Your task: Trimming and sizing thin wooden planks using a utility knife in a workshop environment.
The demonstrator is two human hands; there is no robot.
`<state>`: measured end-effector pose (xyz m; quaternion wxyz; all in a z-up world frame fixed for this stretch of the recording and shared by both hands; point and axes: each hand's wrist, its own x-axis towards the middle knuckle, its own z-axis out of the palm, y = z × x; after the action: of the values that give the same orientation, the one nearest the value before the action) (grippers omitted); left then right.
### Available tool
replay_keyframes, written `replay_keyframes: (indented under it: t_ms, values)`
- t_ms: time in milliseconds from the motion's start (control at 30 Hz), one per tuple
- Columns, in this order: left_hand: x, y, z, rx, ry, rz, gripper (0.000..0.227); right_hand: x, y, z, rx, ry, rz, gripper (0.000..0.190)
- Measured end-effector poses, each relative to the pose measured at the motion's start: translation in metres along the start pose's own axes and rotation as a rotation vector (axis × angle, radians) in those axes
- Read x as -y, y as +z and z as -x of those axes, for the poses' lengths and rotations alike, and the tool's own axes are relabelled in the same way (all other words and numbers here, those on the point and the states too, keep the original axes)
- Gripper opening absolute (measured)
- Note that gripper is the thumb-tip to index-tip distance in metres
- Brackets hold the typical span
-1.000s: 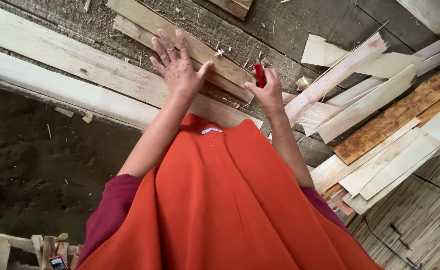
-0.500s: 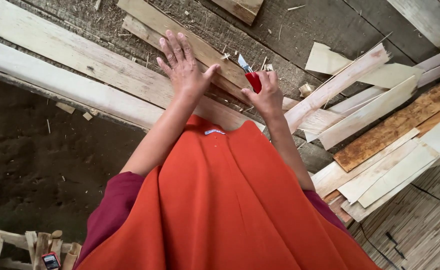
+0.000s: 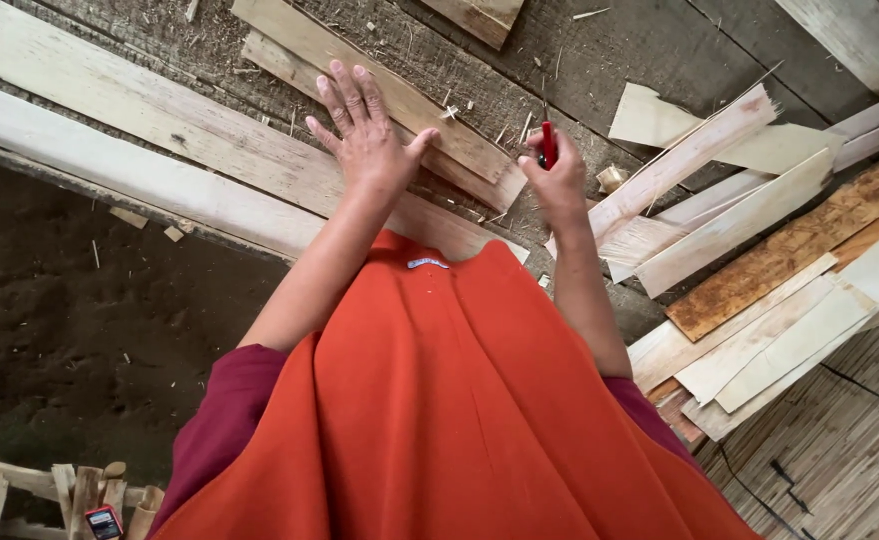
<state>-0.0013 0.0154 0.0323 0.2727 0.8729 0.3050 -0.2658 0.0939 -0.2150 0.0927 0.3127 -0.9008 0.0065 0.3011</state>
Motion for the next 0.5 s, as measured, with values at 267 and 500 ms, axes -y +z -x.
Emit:
replay_keyframes:
  t_ms: [267,500]
  values:
    - [-0.003,-0.013,0.005,0.042,-0.022,-0.003,0.13,0.023,0.023,0.008,0.117,0.004,0.296,0.043]
    - [-0.001,-0.01,0.003,0.049,-0.009,-0.028,0.13,-0.01,0.034,-0.004,0.065,-0.158,0.444,0.047]
